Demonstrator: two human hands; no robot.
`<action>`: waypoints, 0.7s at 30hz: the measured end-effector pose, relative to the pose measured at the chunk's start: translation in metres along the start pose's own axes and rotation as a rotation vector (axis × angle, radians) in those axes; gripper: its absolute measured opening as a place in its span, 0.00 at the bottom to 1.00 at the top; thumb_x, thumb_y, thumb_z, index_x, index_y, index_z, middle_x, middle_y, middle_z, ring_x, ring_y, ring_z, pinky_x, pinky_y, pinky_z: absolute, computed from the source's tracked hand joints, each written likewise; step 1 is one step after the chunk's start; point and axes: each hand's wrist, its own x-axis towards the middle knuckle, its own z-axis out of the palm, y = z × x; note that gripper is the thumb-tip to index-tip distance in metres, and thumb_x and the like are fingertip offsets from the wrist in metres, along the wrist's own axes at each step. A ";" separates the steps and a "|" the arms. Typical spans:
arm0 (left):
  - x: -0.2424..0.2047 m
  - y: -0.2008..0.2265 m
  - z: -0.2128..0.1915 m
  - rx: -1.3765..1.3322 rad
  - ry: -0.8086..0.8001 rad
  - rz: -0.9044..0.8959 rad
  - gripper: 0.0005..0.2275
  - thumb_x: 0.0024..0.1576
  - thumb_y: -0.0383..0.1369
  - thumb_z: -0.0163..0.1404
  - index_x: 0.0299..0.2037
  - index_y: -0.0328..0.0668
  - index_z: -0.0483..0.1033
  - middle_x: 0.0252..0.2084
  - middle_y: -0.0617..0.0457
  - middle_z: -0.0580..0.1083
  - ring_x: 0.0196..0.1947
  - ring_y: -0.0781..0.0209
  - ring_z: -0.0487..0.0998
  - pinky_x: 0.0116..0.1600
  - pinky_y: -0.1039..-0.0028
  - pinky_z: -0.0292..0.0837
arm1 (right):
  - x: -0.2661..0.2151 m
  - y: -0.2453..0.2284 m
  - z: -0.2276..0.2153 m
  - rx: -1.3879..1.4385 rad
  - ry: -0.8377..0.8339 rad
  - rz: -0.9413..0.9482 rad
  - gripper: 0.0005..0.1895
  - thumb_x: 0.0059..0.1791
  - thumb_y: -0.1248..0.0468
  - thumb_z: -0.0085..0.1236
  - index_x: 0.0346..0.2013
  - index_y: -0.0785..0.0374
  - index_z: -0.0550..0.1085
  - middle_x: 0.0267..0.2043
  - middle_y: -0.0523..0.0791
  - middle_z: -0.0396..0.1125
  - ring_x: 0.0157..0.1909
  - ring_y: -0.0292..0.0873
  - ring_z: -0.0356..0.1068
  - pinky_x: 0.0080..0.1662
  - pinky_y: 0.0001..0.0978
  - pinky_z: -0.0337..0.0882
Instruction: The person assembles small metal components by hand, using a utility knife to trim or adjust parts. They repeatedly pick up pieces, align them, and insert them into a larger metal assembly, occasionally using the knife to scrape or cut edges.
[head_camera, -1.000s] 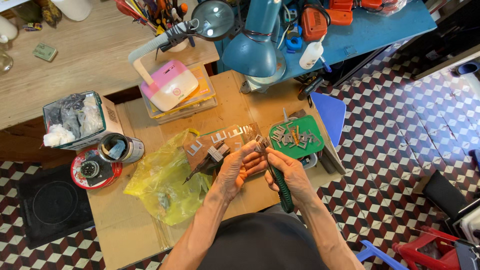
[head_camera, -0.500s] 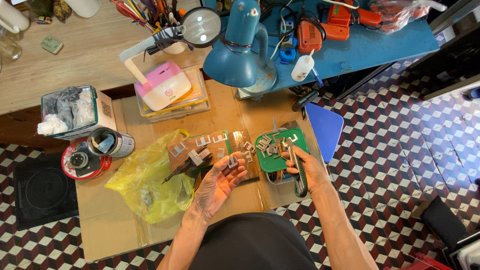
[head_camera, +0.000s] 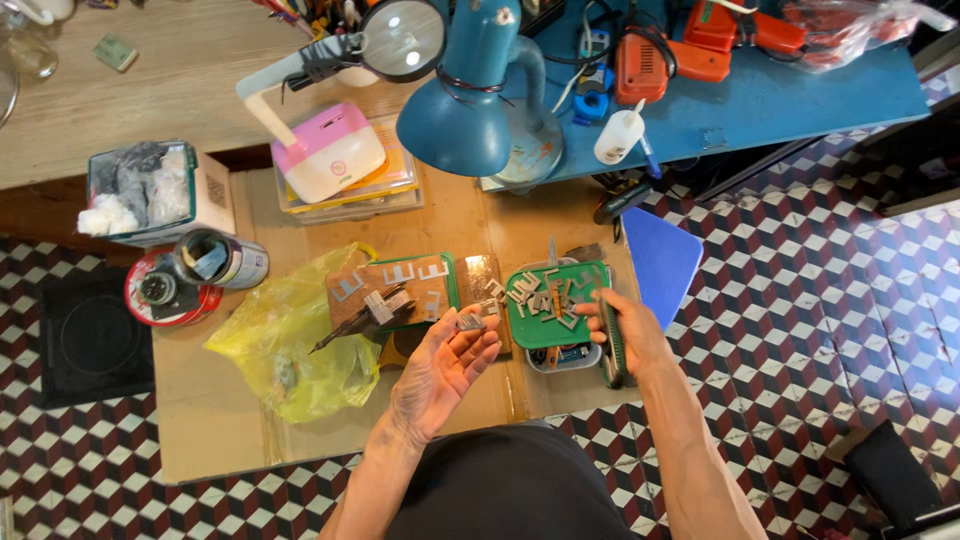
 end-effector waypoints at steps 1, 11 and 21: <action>-0.001 0.001 0.000 -0.028 0.004 0.002 0.24 0.57 0.42 0.57 0.58 0.33 0.69 0.51 0.43 0.74 0.48 0.57 0.79 0.57 0.69 0.78 | -0.013 0.000 0.005 -0.045 0.006 -0.025 0.17 0.56 0.59 0.47 0.52 0.71 0.68 0.42 0.55 0.70 0.28 0.35 0.63 0.25 0.23 0.65; -0.009 0.048 -0.004 0.065 -0.009 0.106 0.25 0.53 0.44 0.61 0.55 0.35 0.73 0.45 0.47 0.77 0.43 0.60 0.80 0.53 0.70 0.80 | 0.005 0.170 0.077 -0.578 -0.070 0.102 0.28 0.50 0.59 0.56 0.64 0.64 0.66 0.40 0.49 0.71 0.32 0.40 0.68 0.35 0.33 0.69; 0.015 0.084 -0.020 0.091 0.021 0.069 0.23 0.55 0.42 0.60 0.55 0.34 0.74 0.44 0.47 0.78 0.42 0.62 0.80 0.52 0.71 0.80 | 0.074 0.212 0.113 -1.209 0.277 -0.719 0.32 0.45 0.65 0.59 0.63 0.72 0.64 0.56 0.62 0.64 0.56 0.66 0.66 0.55 0.53 0.68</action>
